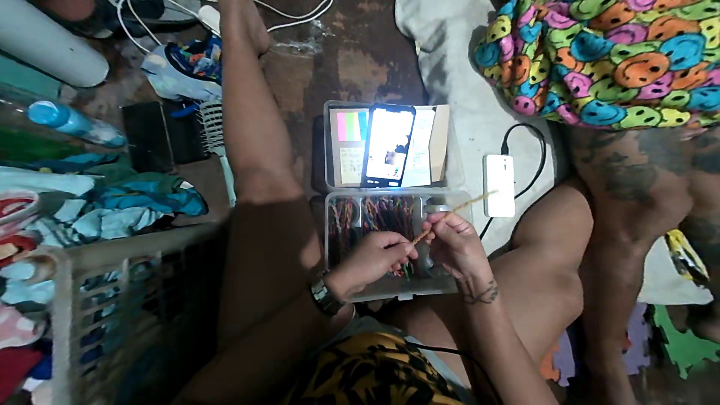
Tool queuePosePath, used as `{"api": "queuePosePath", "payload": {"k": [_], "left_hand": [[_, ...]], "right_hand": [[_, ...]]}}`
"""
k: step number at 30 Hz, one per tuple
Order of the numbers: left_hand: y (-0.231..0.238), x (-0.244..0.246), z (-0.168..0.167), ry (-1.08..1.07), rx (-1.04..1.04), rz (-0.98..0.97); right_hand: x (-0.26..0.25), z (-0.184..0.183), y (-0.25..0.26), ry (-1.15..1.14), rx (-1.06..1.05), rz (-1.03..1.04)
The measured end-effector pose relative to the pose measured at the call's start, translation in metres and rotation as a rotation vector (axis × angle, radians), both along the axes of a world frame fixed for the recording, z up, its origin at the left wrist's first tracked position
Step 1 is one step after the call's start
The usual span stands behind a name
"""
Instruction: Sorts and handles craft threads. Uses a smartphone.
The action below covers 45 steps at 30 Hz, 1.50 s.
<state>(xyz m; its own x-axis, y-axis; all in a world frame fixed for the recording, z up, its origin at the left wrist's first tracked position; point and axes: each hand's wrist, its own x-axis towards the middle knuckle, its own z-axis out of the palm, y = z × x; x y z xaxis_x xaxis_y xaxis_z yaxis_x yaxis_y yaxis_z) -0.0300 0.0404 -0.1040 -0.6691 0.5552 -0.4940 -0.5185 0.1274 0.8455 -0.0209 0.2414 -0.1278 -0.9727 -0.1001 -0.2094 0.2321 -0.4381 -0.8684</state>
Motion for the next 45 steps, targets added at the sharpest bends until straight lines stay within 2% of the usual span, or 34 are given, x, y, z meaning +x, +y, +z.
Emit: {"api": "queuePosePath", "payload": {"k": [2,4,7,9,12,14,16,19,21,23,25,28,33,36,40,42,45], "left_hand": [[-0.001,0.002,0.001,0.094,-0.039,-0.042],[0.0,0.008,-0.001,0.342,-0.128,-0.081],[0.001,0.018,-0.01,0.676,-0.18,-0.035],[-0.002,0.021,-0.011,0.709,-0.185,-0.003],[-0.01,0.026,-0.006,0.586,-0.146,0.008],[-0.015,0.032,-0.006,0.583,-0.14,0.012],[-0.018,0.039,-0.004,0.645,-0.177,0.004],[-0.022,0.05,-0.002,0.838,-0.339,-0.023],[-0.027,0.056,-0.005,0.996,-0.473,-0.017],[-0.035,0.059,-0.004,1.071,-0.613,0.008],[-0.046,0.058,-0.002,1.055,-0.672,0.096],[-0.059,0.047,-0.006,0.983,-0.626,0.278],[-0.063,0.034,-0.011,0.879,-0.545,0.392],[-0.063,0.031,-0.014,0.873,-0.52,0.414],[-0.066,0.024,-0.011,0.77,-0.487,0.408],[-0.066,0.018,-0.01,0.751,-0.448,0.443],[-0.062,0.001,-0.004,0.797,-0.426,0.502]], "right_hand": [[0.0,-0.001,-0.005,-0.006,0.0,-0.081],[0.0,-0.001,-0.011,-0.017,-0.028,-0.133],[0.0,0.002,-0.018,-0.063,-0.052,-0.172],[-0.001,0.007,-0.019,-0.078,-0.047,-0.153],[-0.003,0.017,-0.013,-0.025,-0.015,-0.092],[-0.005,0.024,-0.008,-0.002,-0.01,-0.111],[-0.005,0.027,-0.013,-0.022,0.004,-0.176],[-0.004,0.026,-0.031,-0.08,-0.008,-0.289],[-0.004,0.024,-0.042,-0.087,0.005,-0.3],[-0.006,0.021,-0.048,-0.075,0.103,-0.255],[-0.01,0.017,-0.051,-0.046,0.252,-0.19],[-0.015,0.014,-0.066,-0.017,0.577,-0.041],[-0.025,0.004,-0.105,0.083,1.05,0.236],[-0.033,0.005,-0.12,0.045,1.163,0.42],[-0.033,0.01,-0.119,0.047,1.208,0.6],[-0.03,0.017,-0.109,0.091,1.193,0.551],[-0.032,0.02,-0.085,0.239,1.158,0.24]]}}
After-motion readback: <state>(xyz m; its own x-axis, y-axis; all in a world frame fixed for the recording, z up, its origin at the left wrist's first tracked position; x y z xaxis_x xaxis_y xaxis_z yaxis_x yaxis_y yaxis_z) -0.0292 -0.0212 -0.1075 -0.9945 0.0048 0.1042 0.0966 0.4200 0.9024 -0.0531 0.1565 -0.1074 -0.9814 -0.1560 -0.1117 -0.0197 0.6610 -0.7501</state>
